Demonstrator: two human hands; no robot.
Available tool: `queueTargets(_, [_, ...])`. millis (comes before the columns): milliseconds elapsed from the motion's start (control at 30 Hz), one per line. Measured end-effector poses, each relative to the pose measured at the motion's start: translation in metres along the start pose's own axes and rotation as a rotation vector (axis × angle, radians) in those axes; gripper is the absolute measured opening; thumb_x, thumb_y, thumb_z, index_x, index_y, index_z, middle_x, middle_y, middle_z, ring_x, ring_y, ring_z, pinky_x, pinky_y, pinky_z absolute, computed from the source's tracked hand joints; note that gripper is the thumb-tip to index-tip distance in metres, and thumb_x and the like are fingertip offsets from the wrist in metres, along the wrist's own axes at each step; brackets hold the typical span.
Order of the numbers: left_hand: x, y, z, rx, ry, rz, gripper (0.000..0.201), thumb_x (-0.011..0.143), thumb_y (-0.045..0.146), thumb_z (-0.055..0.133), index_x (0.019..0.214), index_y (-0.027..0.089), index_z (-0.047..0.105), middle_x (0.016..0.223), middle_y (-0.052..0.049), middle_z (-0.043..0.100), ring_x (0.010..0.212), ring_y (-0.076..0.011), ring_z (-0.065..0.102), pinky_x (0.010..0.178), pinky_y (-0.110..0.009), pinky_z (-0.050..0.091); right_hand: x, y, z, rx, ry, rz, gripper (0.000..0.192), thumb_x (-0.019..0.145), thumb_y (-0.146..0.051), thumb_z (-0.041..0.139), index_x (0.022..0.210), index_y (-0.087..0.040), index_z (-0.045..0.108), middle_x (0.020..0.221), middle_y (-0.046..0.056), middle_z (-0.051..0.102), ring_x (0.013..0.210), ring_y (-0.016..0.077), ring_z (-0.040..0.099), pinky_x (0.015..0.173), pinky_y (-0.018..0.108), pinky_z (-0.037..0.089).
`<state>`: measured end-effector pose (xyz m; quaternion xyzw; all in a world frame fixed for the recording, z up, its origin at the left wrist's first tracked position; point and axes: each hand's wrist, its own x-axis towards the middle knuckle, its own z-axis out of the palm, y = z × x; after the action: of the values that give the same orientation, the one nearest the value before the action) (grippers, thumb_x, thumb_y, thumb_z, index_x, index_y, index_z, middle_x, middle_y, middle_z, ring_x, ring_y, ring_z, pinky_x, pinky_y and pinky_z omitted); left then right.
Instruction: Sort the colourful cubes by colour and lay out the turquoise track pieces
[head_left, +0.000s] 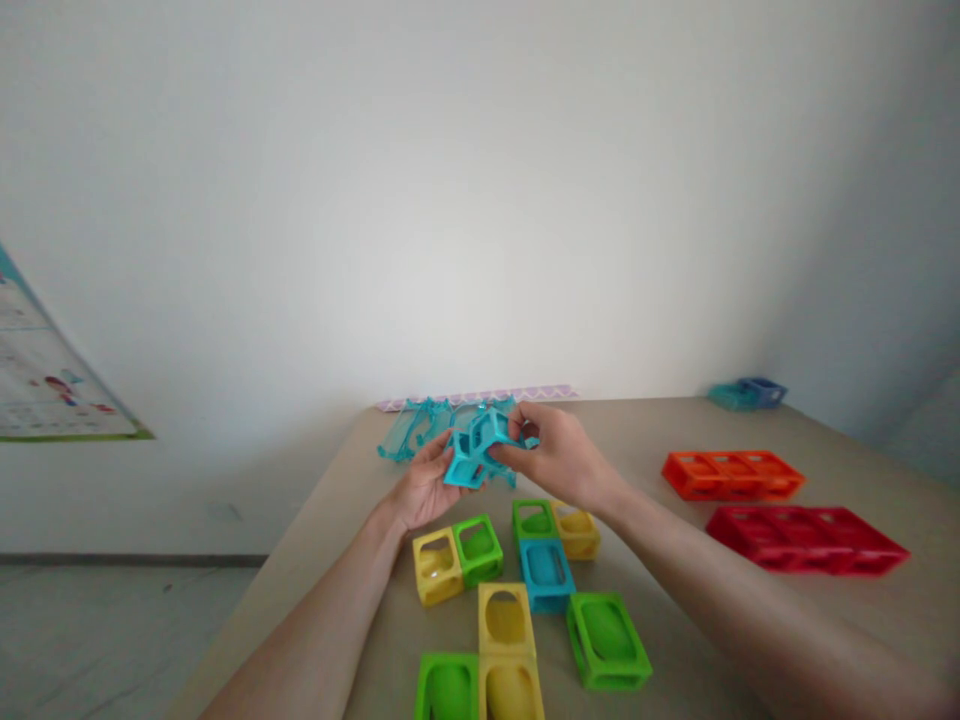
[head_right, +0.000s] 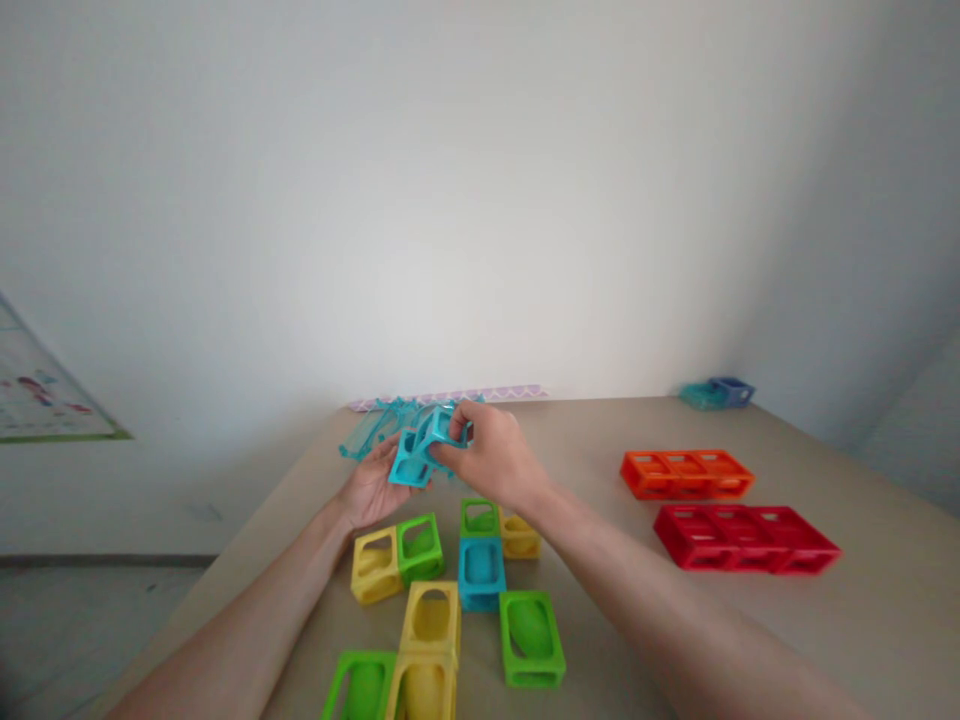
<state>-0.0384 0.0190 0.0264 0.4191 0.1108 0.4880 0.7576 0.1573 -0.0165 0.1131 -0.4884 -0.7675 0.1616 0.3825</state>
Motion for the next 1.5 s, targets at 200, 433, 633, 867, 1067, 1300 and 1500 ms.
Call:
queueTargets(200, [0.001, -0.004, -0.009, 0.018, 0.049, 0.0, 0.027, 0.074, 0.025, 0.075, 0.097, 0.017, 0.063, 0.084, -0.004, 0.072, 0.067, -0.0173, 0.069, 0.062, -0.031, 0.058, -0.001, 0.001, 0.003, 0.057, -0.047, -0.017, 0.017, 0.069, -0.027, 0.068, 0.077, -0.019, 0.055, 0.069, -0.003, 0.059, 0.063, 0.012, 0.052, 0.057, 0.022, 0.036])
queueTargets(433, [0.0, -0.004, -0.002, 0.047, 0.103, -0.043, 0.037, 0.067, 0.024, 0.081, 0.098, 0.018, 0.061, 0.083, -0.003, 0.072, 0.066, -0.0164, 0.068, 0.062, -0.029, 0.055, 0.002, 0.006, 0.007, 0.079, -0.025, 0.13, 0.017, 0.069, -0.03, 0.067, 0.074, -0.02, 0.055, 0.061, -0.003, 0.059, 0.057, 0.013, 0.056, 0.052, 0.022, 0.038])
queueTargets(633, [0.001, -0.004, 0.003, 0.04, 0.119, -0.044, 0.034, 0.066, 0.026, 0.082, 0.093, 0.016, 0.063, 0.079, -0.003, 0.072, 0.063, -0.0157, 0.067, 0.059, -0.027, 0.055, 0.001, 0.008, 0.007, 0.153, -0.061, 0.114, 0.017, 0.072, -0.031, 0.065, 0.077, -0.019, 0.054, 0.064, -0.002, 0.06, 0.059, 0.0136, 0.059, 0.053, 0.022, 0.043])
queueTargets(867, [0.002, -0.002, 0.002, 0.014, 0.127, -0.006, 0.032, 0.07, 0.028, 0.079, 0.095, 0.015, 0.066, 0.081, -0.004, 0.073, 0.065, -0.0164, 0.067, 0.058, -0.028, 0.056, 0.003, 0.017, 0.008, 0.333, -0.112, -0.002, 0.025, 0.075, -0.027, 0.066, 0.095, -0.018, 0.055, 0.087, 0.002, 0.064, 0.07, 0.0142, 0.063, 0.06, 0.026, 0.052])
queueTargets(1067, [0.003, -0.003, -0.002, 0.064, 0.095, -0.047, 0.033, 0.072, 0.032, 0.077, 0.095, 0.011, 0.067, 0.076, -0.006, 0.072, 0.061, -0.0166, 0.066, 0.055, -0.027, 0.055, 0.006, 0.018, 0.014, 0.391, -0.098, 0.056, 0.021, 0.081, -0.029, 0.06, 0.097, -0.016, 0.056, 0.096, 0.008, 0.067, 0.074, 0.0175, 0.068, 0.056, 0.028, 0.057])
queueTargets(1300, [-0.003, -0.001, 0.002, 0.065, -0.013, -0.106, 0.043, 0.068, 0.031, 0.08, 0.105, 0.012, 0.066, 0.086, -0.011, 0.074, 0.069, -0.0205, 0.07, 0.061, -0.03, 0.055, 0.009, 0.021, 0.011, 0.346, -0.091, 0.148, 0.016, 0.089, -0.028, 0.049, 0.083, -0.017, 0.059, 0.07, 0.003, 0.07, 0.057, 0.0157, 0.069, 0.054, 0.023, 0.055])
queueTargets(1500, [-0.004, -0.002, -0.003, 0.024, 0.039, -0.076, 0.046, 0.066, 0.03, 0.082, 0.106, 0.014, 0.066, 0.09, -0.011, 0.075, 0.08, -0.0239, 0.071, 0.068, -0.032, 0.057, 0.008, 0.02, 0.011, 0.378, -0.067, 0.139, 0.023, 0.089, -0.033, 0.049, 0.082, -0.016, 0.061, 0.067, 0.003, 0.07, 0.054, 0.0159, 0.068, 0.051, 0.022, 0.053])
